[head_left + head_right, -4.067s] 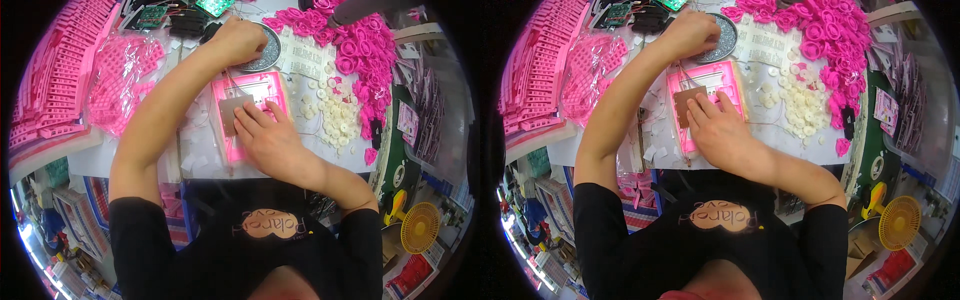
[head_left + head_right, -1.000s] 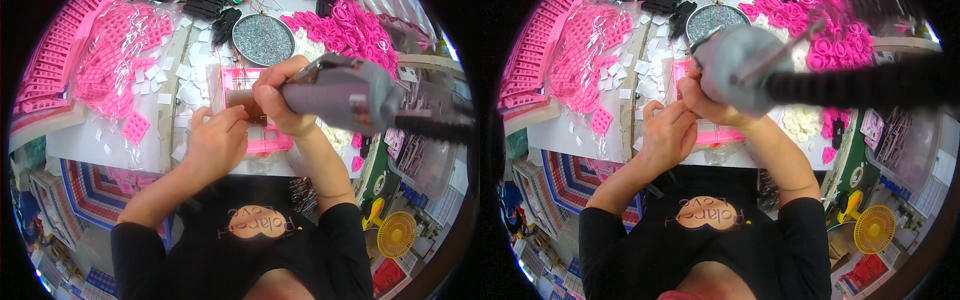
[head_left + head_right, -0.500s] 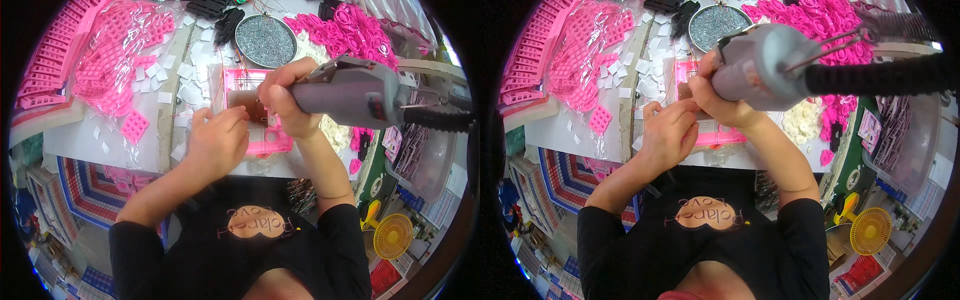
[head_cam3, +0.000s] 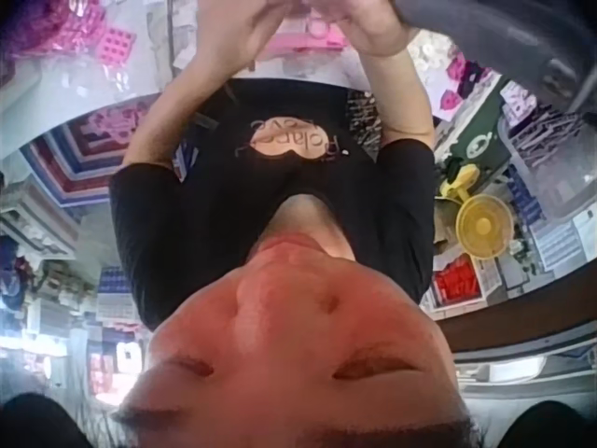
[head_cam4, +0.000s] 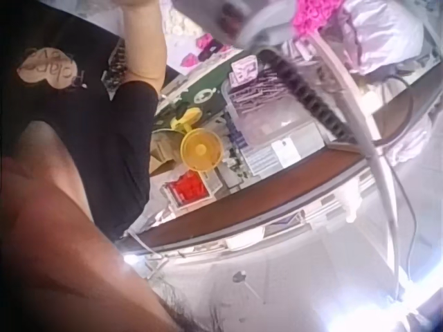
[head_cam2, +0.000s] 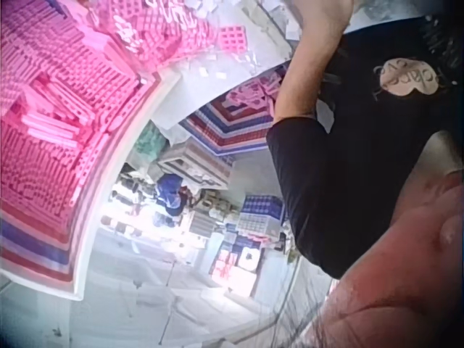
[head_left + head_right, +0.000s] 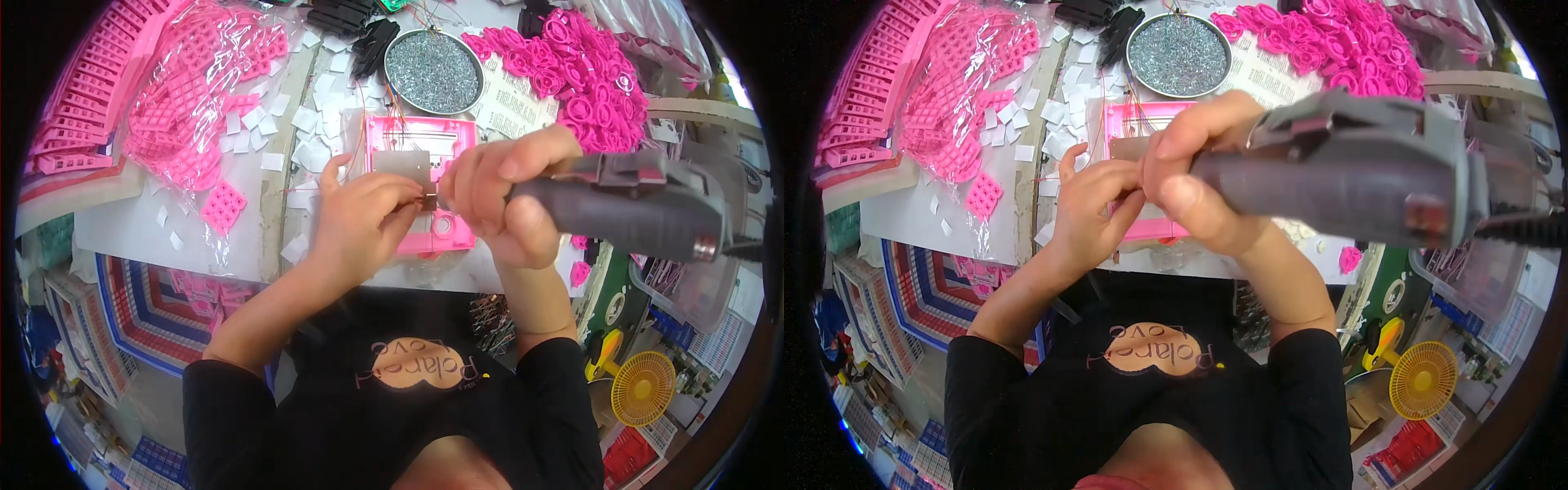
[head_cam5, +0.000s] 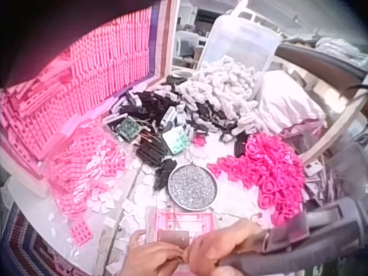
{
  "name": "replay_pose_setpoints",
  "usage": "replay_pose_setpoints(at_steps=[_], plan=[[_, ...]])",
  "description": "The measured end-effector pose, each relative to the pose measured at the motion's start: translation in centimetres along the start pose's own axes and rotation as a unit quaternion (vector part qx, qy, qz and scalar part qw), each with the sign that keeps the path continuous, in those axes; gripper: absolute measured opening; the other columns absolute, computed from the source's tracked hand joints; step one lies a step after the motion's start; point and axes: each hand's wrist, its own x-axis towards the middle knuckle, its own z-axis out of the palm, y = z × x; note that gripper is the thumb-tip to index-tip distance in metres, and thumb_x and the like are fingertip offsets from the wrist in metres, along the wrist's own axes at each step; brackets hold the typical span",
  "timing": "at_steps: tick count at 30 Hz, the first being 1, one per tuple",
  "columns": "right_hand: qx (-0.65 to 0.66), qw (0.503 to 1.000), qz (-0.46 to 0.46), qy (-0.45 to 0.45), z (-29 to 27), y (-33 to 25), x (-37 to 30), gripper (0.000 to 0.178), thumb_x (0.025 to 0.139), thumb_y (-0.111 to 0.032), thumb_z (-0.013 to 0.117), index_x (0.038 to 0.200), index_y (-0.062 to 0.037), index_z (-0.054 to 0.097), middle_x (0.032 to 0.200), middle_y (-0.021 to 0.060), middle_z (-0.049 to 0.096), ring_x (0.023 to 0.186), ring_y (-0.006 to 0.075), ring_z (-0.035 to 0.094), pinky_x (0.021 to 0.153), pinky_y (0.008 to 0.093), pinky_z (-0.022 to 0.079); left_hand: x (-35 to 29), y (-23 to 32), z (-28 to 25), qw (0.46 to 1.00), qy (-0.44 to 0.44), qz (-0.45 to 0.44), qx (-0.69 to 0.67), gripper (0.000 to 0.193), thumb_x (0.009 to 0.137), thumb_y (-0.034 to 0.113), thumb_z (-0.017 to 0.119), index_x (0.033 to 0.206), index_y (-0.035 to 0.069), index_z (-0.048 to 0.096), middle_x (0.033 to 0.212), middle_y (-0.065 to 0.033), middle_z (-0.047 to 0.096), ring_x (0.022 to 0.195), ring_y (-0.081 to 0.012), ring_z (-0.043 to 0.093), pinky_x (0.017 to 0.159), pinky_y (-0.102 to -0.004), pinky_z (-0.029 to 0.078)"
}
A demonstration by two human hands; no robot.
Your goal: Assembling the electronic components and plastic housing of a pink toy piggy bank.
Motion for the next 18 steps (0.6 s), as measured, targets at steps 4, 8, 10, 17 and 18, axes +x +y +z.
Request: replay_pose_setpoints(at_steps=[4, 8, 10, 17, 18], plan=[[0.041, 0.999, -0.022, -0.003, -0.4, 0.1, -0.8, 0.029, 0.093, -0.009, 0.066, 0.111, 0.0001, 0.045, 0.07, 0.0052, 0.055, 0.061, 0.0135, 0.055, 0.058, 0.0302, 0.049, 0.5, 0.2, 0.1, 1.0, -0.01, 0.01, -0.002, 0.011, 0.083, 0.012, 0.077, 0.09, 0.014, 0.069, 0.094, 0.0022, 0.073, 0.092, -0.0165, 0.069, 0.109, -0.0553, 0.027], [-0.037, 0.999, 0.007, 0.03, 0.1, -0.6, -1.0, 0.029, 0.099, -0.026, 0.064, 0.112, -0.0095, 0.044, 0.061, -0.0006, 0.048, 0.053, 0.0127, 0.046, 0.051, 0.0304, 0.04, 1.4, 0.2, 0.3, 0.998, 0.016, 0.055, 0.027, 0.014, 0.079, 0.014, 0.079, 0.087, 0.014, 0.067, 0.091, 0.0021, 0.072, 0.089, -0.0177, 0.068, 0.108, -0.055, 0.027], [-0.04, 0.999, 0.006, 0.028, -0.4, -0.8, -1.2, 0.029, 0.099, -0.026, 0.063, 0.113, -0.0091, 0.045, 0.062, -0.0002, 0.049, 0.054, 0.0133, 0.047, 0.052, 0.0307, 0.04, 2.0, 0.3, 0.6, 0.995, 0.015, 0.08, 0.059, 0.016, 0.078, 0.015, 0.08, 0.087, 0.014, 0.067, 0.089, 0.0012, 0.072, 0.087, -0.0185, 0.068, 0.108, -0.0544, 0.029], [-0.024, 0.998, -0.002, 0.056, -1.7, -0.9, -1.5, 0.027, 0.098, -0.023, 0.062, 0.113, -0.0066, 0.045, 0.062, 0.001, 0.048, 0.054, 0.0153, 0.046, 0.055, 0.0331, 0.043, 12.7, -2.3, -2.4, 0.981, -0.102, 0.089, -0.138, 0.018, 0.081, 0.025, 0.075, 0.08, 0.009, 0.068, 0.079, -0.0049, 0.069, 0.081, -0.0252, 0.067, 0.098, -0.0476, 0.042], [-0.043, 0.997, 0.003, 0.058, -1.5, -0.5, -1.5, 0.027, 0.097, -0.021, 0.062, 0.111, -0.0052, 0.045, 0.061, 0.0018, 0.048, 0.054, 0.015, 0.046, 0.056, 0.0336, 0.044, 15.2, -4.0, -1.8, 0.993, -0.046, 0.111, 0.011, 0.021, 0.083, 0.027, 0.073, 0.078, 0.008, 0.068, 0.078, -0.005, 0.069, 0.08, -0.0264, 0.066, 0.097, -0.0468, 0.041]])
